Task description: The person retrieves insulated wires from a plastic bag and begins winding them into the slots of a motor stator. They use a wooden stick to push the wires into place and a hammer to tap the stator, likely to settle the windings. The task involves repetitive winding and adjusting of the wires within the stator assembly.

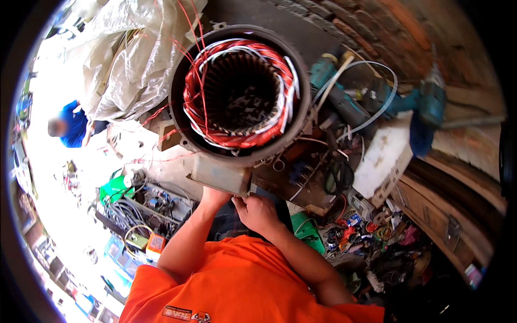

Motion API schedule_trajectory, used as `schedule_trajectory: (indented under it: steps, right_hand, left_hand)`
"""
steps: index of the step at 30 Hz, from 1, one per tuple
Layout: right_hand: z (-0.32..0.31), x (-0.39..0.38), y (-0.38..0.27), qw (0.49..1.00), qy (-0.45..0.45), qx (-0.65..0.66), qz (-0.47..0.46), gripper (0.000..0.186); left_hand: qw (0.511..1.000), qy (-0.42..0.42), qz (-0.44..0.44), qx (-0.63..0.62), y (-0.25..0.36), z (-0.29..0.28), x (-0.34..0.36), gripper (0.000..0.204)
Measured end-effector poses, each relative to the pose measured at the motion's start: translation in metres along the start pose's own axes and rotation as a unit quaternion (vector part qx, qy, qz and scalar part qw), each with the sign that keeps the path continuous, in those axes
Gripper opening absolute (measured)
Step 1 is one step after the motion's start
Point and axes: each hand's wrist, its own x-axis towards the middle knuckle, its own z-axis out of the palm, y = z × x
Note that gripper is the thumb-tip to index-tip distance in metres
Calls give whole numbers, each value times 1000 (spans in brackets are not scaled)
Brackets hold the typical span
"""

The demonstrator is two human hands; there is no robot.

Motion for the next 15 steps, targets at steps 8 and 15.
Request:
schedule_trajectory:
  steps: [8, 15]
  right_hand:
    - [-53, -63, -16, 980, 180, 67, 41, 20]
    - [-126, -84, 3, 938, 325, 39, 115, 20]
  left_hand:
    - [998, -2, 26, -62, 9, -3, 20, 25]
    - [989, -69, -30, -127, -40, -3, 40, 14]
